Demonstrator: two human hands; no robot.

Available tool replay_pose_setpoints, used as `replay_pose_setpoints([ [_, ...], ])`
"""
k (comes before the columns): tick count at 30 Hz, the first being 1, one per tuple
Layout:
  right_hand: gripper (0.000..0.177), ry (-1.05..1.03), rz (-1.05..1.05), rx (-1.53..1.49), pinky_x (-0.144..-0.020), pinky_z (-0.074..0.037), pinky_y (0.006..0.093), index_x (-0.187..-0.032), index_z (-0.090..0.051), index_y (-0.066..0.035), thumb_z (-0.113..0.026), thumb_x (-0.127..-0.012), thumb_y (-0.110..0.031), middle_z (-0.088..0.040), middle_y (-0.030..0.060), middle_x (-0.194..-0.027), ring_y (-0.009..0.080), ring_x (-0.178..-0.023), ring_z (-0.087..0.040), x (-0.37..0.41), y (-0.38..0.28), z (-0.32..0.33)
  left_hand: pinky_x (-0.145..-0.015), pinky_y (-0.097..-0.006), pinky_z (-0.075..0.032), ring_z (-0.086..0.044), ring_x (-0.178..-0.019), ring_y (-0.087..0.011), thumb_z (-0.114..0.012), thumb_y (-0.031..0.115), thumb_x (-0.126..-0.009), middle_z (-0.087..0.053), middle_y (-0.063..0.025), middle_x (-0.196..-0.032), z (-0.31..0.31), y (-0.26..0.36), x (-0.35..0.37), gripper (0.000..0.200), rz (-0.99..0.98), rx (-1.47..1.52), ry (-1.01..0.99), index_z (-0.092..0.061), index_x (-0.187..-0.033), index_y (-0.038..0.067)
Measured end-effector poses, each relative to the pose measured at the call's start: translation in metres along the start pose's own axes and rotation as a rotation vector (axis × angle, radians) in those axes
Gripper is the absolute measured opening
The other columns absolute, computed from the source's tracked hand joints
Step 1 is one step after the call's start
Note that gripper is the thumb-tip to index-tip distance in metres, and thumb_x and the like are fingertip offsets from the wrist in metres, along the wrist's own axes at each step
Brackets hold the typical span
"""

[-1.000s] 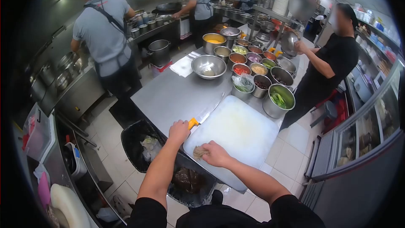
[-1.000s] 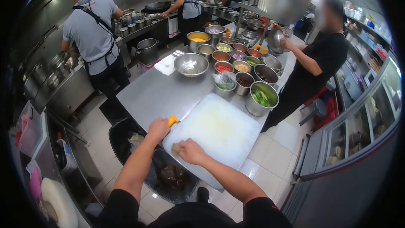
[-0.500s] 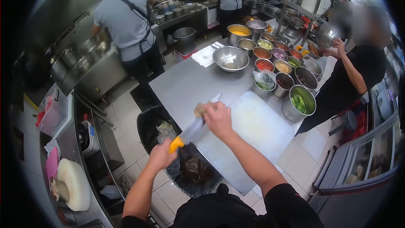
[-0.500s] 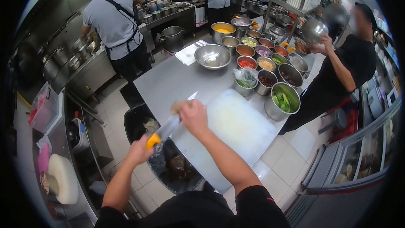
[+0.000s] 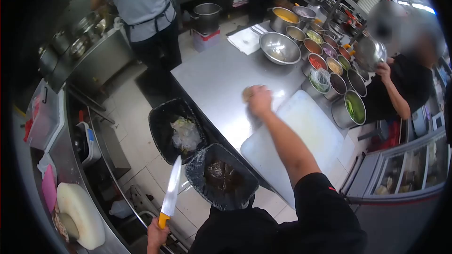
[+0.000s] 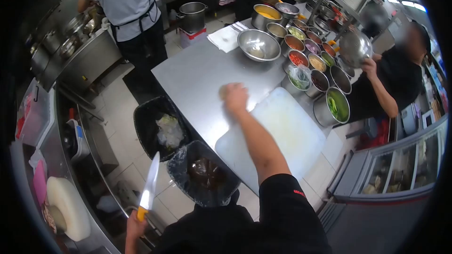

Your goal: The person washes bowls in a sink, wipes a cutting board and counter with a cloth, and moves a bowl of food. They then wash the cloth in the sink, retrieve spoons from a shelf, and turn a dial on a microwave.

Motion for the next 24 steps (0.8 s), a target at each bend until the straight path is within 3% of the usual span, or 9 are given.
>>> replay_pose_setpoints([
  [3,0.047,-0.256,0.208,-0.097,-0.081,-0.048,0.0509,-0.116,-0.053,-0.003,-0.068,-0.073,-0.013,-0.051,0.0246,-0.110,0.0405,-0.097,-0.053,0.089,-0.102,0.014,-0.068,-0.0433,-0.050,-0.065,-0.075,-0.0375,-0.069,0.014,-0.073,-0.064,-0.0205,-0.078,-0.005,-0.047,-0.032,0.029,-0.016,-0.008,0.037,-0.055,-0.094,0.000],
  [4,0.040,-0.276,0.271,-0.084,-0.082,-0.047,0.0525,-0.113,-0.056,-0.005,-0.066,-0.075,-0.013,-0.051,0.0244,-0.108,0.0415,-0.095,-0.052,0.116,-0.123,0.000,-0.068,-0.0428,-0.050,-0.064,-0.075,-0.0370,-0.068,0.013,-0.073,-0.063,-0.0207,-0.079,-0.012,-0.070,-0.051,0.028,0.079,0.105,-0.032,-0.054,-0.094,0.000],
  [6,0.029,-0.382,0.333,-0.478,-0.080,-0.047,0.0514,-0.101,-0.061,-0.011,-0.066,-0.073,-0.013,-0.053,0.0232,-0.100,0.0417,-0.093,-0.052,0.150,-0.142,0.002,-0.068,-0.0426,-0.050,-0.064,-0.076,-0.0376,-0.068,0.013,-0.073,-0.063,-0.0213,-0.079,-0.008,-0.074,-0.071,0.027,0.108,0.111,-0.041,-0.054,-0.093,0.000],
  [11,0.020,0.012,0.232,-0.191,-0.082,-0.043,0.0487,-0.098,-0.060,-0.010,-0.059,-0.079,-0.016,-0.055,0.0171,-0.095,0.0357,-0.094,-0.054,0.074,-0.068,0.060,-0.068,-0.0429,-0.050,-0.064,-0.075,-0.0380,-0.068,0.013,-0.073,-0.063,-0.0216,-0.079,0.007,-0.075,-0.088,0.028,-0.063,0.017,-0.020,-0.053,-0.090,-0.002],
  [15,0.027,-0.159,-0.003,0.267,-0.094,-0.039,0.0481,-0.109,-0.061,-0.009,-0.056,-0.088,-0.025,-0.059,0.0174,-0.113,0.0318,-0.108,-0.056,0.018,0.030,0.067,-0.074,-0.0399,-0.049,-0.062,-0.078,-0.0322,-0.063,0.011,-0.074,-0.062,-0.0201,-0.084,0.017,-0.063,-0.067,0.028,0.041,0.013,-0.103,-0.055,-0.098,-0.001],
  [16,0.029,-0.183,-0.028,0.291,-0.094,-0.041,0.0463,-0.111,-0.059,-0.008,-0.055,-0.088,-0.024,-0.059,0.0175,-0.114,0.0314,-0.108,-0.057,0.018,0.026,0.064,-0.068,-0.0393,-0.050,-0.062,-0.071,-0.0282,-0.063,0.009,-0.072,-0.061,-0.0172,-0.079,0.014,-0.068,-0.064,0.029,-0.057,0.013,-0.064,-0.055,-0.098,0.000],
  [19,0.034,-0.259,-0.003,0.352,-0.091,-0.046,0.0428,-0.115,-0.055,-0.004,-0.054,-0.087,-0.022,-0.060,0.0197,-0.112,0.0312,-0.106,-0.060,0.035,-0.009,0.051,-0.050,-0.0331,-0.047,-0.056,-0.056,-0.0171,-0.062,0.005,-0.072,-0.055,-0.0095,-0.071,0.016,-0.064,-0.050,0.026,0.162,0.233,-0.159,-0.053,-0.096,0.001],
  [23,0.031,-0.335,0.307,0.108,-0.078,-0.053,0.0446,-0.107,-0.056,-0.001,-0.061,-0.080,-0.017,-0.064,0.0200,-0.090,0.0351,-0.091,-0.064,0.127,-0.104,0.030,-0.045,-0.0321,-0.045,-0.053,-0.050,-0.0159,-0.059,0.003,-0.075,-0.053,-0.0073,-0.067,0.008,-0.088,-0.066,0.021,0.072,0.237,-0.131,-0.049,-0.093,0.001],
  [24,0.031,-0.527,0.301,-0.053,-0.080,-0.051,0.0451,-0.108,-0.058,-0.002,-0.059,-0.080,-0.016,-0.062,0.0215,-0.103,0.0338,-0.096,-0.064,0.149,-0.134,0.057,-0.044,-0.0318,-0.045,-0.052,-0.048,-0.0156,-0.059,0.002,-0.075,-0.051,-0.0063,-0.065,0.008,-0.077,-0.069,0.019,0.060,0.254,-0.128,-0.049,-0.091,0.002],
])
Point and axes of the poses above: each hand's wrist, its own x-axis away from the middle knuckle, its own z-axis out of the back of the hand, y = z × x, the point moved 1 cm from there along -x, towards the middle knuckle
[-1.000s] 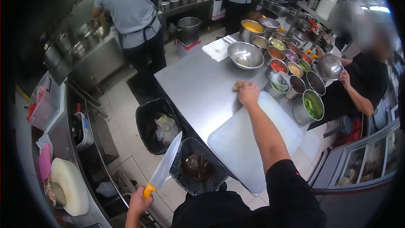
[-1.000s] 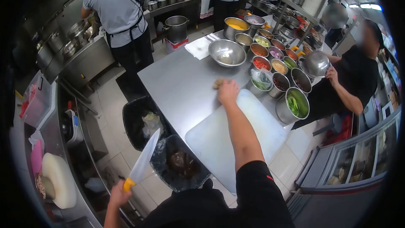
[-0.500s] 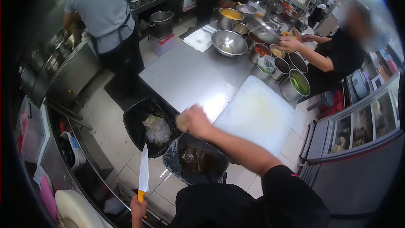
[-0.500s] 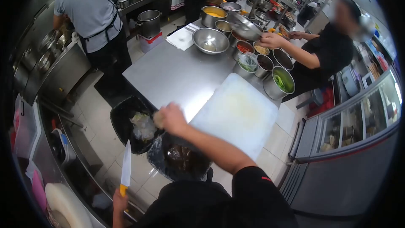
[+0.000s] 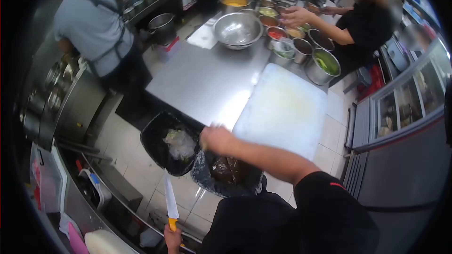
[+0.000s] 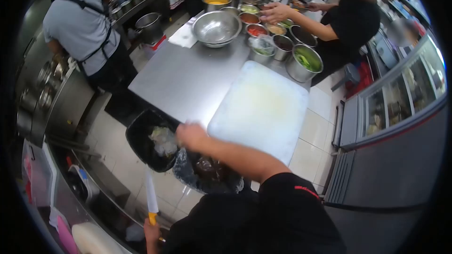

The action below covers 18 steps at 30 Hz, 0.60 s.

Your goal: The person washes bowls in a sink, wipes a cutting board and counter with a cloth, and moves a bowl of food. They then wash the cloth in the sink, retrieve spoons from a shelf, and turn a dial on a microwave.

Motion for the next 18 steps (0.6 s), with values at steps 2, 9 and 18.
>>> replay_pose_setpoints([
  [2,0.041,-0.157,0.031,-0.163,-0.082,-0.052,0.0461,-0.114,-0.049,0.002,-0.060,-0.079,-0.018,-0.056,0.0255,-0.114,0.0392,-0.093,-0.064,0.034,-0.034,-0.004,-0.047,-0.0314,-0.043,-0.051,-0.051,-0.0148,-0.059,0.004,-0.076,-0.051,-0.0057,-0.066,-0.004,-0.011,-0.025,0.017,-0.054,0.038,0.020,-0.049,-0.089,0.002],
  [9,0.038,0.263,-0.492,-0.147,-0.082,-0.050,0.0497,-0.114,-0.052,-0.010,-0.059,-0.081,-0.028,-0.057,0.0220,-0.110,0.0402,-0.096,-0.061,0.114,0.083,0.067,-0.054,-0.0333,-0.044,-0.049,-0.056,-0.0160,-0.060,0.006,-0.075,-0.051,-0.0072,-0.068,-0.006,0.034,-0.023,0.018,-0.319,-0.133,0.064,-0.049,-0.088,0.000],
  [18,0.031,-0.002,-0.279,-0.350,-0.087,-0.049,0.0461,-0.107,-0.065,-0.012,-0.059,-0.077,-0.018,-0.059,0.0227,-0.107,0.0391,-0.100,-0.059,0.145,0.036,0.001,-0.076,-0.0367,-0.048,-0.058,-0.087,-0.0246,-0.058,0.021,-0.090,-0.055,-0.0196,-0.106,-0.020,0.106,-0.040,0.044,-0.215,-0.311,-0.262,-0.043,-0.124,-0.003],
])
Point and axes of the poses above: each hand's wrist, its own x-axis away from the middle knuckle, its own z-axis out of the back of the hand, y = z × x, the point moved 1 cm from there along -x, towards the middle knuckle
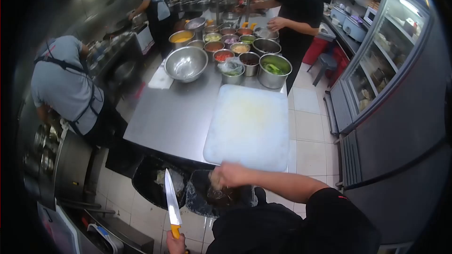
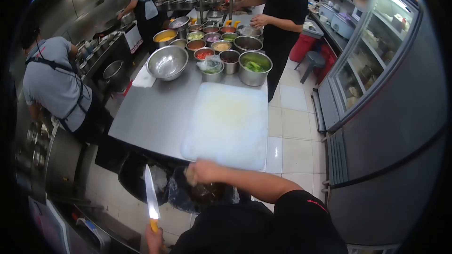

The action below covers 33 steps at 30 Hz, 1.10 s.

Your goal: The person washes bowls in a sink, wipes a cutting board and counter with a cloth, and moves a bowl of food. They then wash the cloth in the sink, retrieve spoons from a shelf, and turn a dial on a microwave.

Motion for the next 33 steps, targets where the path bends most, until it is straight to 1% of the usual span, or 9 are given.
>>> replay_pose_setpoints([
  [1,0.030,-0.140,0.038,0.005,-0.087,-0.049,0.0459,-0.106,-0.065,-0.011,-0.059,-0.077,-0.018,-0.060,0.0219,-0.105,0.0386,-0.100,-0.059,0.011,-0.017,0.001,-0.062,-0.0348,-0.047,-0.058,-0.070,-0.0208,-0.061,0.017,-0.086,-0.056,-0.0150,-0.088,-0.003,0.018,0.002,0.034,-0.126,0.017,0.106,-0.047,-0.110,-0.002],
  [2,0.029,-0.090,0.039,-0.059,-0.087,-0.048,0.0457,-0.104,-0.065,-0.011,-0.059,-0.077,-0.018,-0.060,0.0215,-0.103,0.0381,-0.100,-0.058,0.017,-0.020,0.006,-0.049,-0.0329,-0.046,-0.058,-0.053,-0.0170,-0.064,0.014,-0.081,-0.057,-0.0104,-0.069,-0.004,0.035,0.005,0.025,-0.246,0.038,0.221,-0.052,-0.096,-0.002],
  [5,0.025,0.062,0.047,-0.138,-0.086,-0.048,0.0452,-0.100,-0.065,-0.010,-0.060,-0.077,-0.017,-0.061,0.0202,-0.100,0.0368,-0.101,-0.058,0.036,0.003,0.041,-0.050,-0.0333,-0.048,-0.059,-0.053,-0.0169,-0.066,0.018,-0.084,-0.058,-0.0096,-0.069,-0.005,0.093,0.012,0.027,-0.252,0.087,0.201,-0.053,-0.097,-0.002],
  [8,0.031,0.314,-0.025,-0.006,-0.086,-0.049,0.0442,-0.108,-0.063,-0.011,-0.061,-0.077,-0.015,-0.060,0.0193,-0.099,0.0370,-0.100,-0.057,0.026,0.076,0.087,-0.066,-0.0412,-0.052,-0.066,-0.072,-0.0293,-0.067,0.016,-0.083,-0.062,-0.0145,-0.076,-0.030,0.125,0.006,0.028,-0.402,0.228,0.140,-0.054,-0.102,0.000],
  [14,0.036,0.696,-0.142,0.112,-0.082,-0.049,0.0490,-0.116,-0.058,-0.017,-0.060,-0.081,-0.017,-0.056,0.0182,-0.106,0.0389,-0.094,-0.059,0.010,0.157,0.180,-0.074,-0.0452,-0.052,-0.062,-0.083,-0.0376,-0.063,0.015,-0.082,-0.061,-0.0184,-0.092,-0.091,0.237,0.006,0.049,-0.803,-0.249,0.409,-0.053,-0.129,0.011],
  [19,0.044,0.634,-0.124,0.261,-0.083,-0.048,0.0473,-0.118,-0.061,-0.018,-0.067,-0.074,-0.019,-0.055,0.0167,-0.105,0.0361,-0.101,-0.056,-0.048,0.223,0.203,-0.077,-0.0460,-0.049,-0.059,-0.089,-0.0356,-0.060,0.016,-0.083,-0.056,-0.0161,-0.097,-0.155,0.325,-0.021,0.051,-0.719,-0.357,0.461,-0.053,-0.134,0.020],
  [25,0.028,0.765,0.130,0.249,-0.079,-0.047,0.0472,-0.101,-0.064,-0.012,-0.064,-0.076,-0.023,-0.059,0.0153,-0.099,0.0346,-0.094,-0.053,-0.081,0.292,0.175,-0.075,-0.0439,-0.047,-0.054,-0.088,-0.0353,-0.058,0.018,-0.087,-0.053,-0.0152,-0.095,-0.207,0.374,-0.057,0.044,-0.605,-0.578,0.519,-0.055,-0.131,0.026],
  [30,0.013,0.481,0.436,0.191,-0.073,-0.048,0.0471,-0.088,-0.063,-0.009,-0.061,-0.077,-0.017,-0.061,0.0160,-0.087,0.0344,-0.079,-0.057,-0.038,0.269,0.141,-0.081,-0.0439,-0.047,-0.054,-0.091,-0.0332,-0.062,0.024,-0.086,-0.053,-0.0134,-0.098,-0.205,0.379,-0.054,0.045,-0.591,-0.563,0.491,-0.057,-0.131,0.026],
  [33,0.016,0.466,0.552,0.122,-0.070,-0.045,0.0433,-0.085,-0.058,-0.010,-0.065,-0.072,-0.015,-0.055,0.0109,-0.082,0.0300,-0.080,-0.055,0.020,0.230,0.077,-0.083,-0.0439,-0.047,-0.053,-0.094,-0.0334,-0.062,0.025,-0.086,-0.053,-0.0138,-0.100,-0.204,0.379,-0.058,0.046,-0.570,-0.561,0.446,-0.056,-0.132,0.027],
])
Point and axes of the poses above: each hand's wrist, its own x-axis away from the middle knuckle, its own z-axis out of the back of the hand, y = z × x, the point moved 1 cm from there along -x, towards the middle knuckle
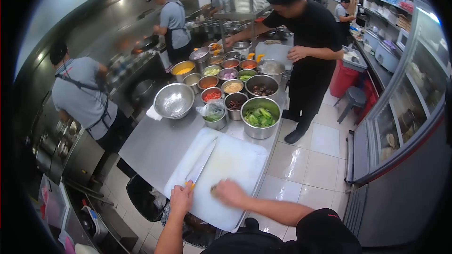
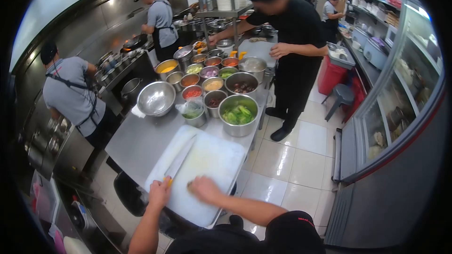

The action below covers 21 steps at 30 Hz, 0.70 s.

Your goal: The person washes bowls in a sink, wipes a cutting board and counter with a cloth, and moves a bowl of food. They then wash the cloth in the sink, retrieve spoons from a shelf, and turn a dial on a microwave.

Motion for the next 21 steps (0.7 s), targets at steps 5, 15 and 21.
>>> replay_pose_setpoints([
  [5,0.024,-0.134,0.280,-0.190,-0.078,-0.047,0.0409,-0.092,-0.059,-0.012,-0.066,-0.068,-0.015,-0.056,0.0090,-0.088,0.0300,-0.090,-0.056,0.060,-0.039,0.008,-0.085,-0.0452,-0.047,-0.053,-0.097,-0.0337,-0.061,0.026,-0.087,-0.053,-0.0143,-0.104,0.000,-0.004,-0.006,0.047,-0.032,-0.007,-0.004,-0.054,-0.134,0.028],
  [15,0.021,0.203,-0.544,0.528,-0.082,-0.048,0.0456,-0.098,-0.064,-0.013,-0.060,-0.078,-0.017,-0.057,0.0161,-0.106,0.0361,-0.100,-0.053,0.002,0.102,0.117,-0.089,-0.0440,-0.047,-0.053,-0.102,-0.0353,-0.062,0.026,-0.089,-0.053,-0.0156,-0.111,0.002,-0.016,-0.004,0.051,-0.048,0.054,-0.099,-0.049,-0.138,0.029],
  [21,0.034,0.163,-0.667,0.323,-0.086,-0.044,0.0483,-0.111,-0.061,-0.012,-0.059,-0.077,-0.014,-0.056,0.0168,-0.109,0.0392,-0.101,-0.051,-0.021,0.094,0.067,-0.091,-0.0440,-0.047,-0.053,-0.107,-0.0366,-0.060,0.028,-0.090,-0.052,-0.0172,-0.117,0.005,-0.019,-0.006,0.052,-0.070,0.060,-0.125,-0.046,-0.140,0.030],
])
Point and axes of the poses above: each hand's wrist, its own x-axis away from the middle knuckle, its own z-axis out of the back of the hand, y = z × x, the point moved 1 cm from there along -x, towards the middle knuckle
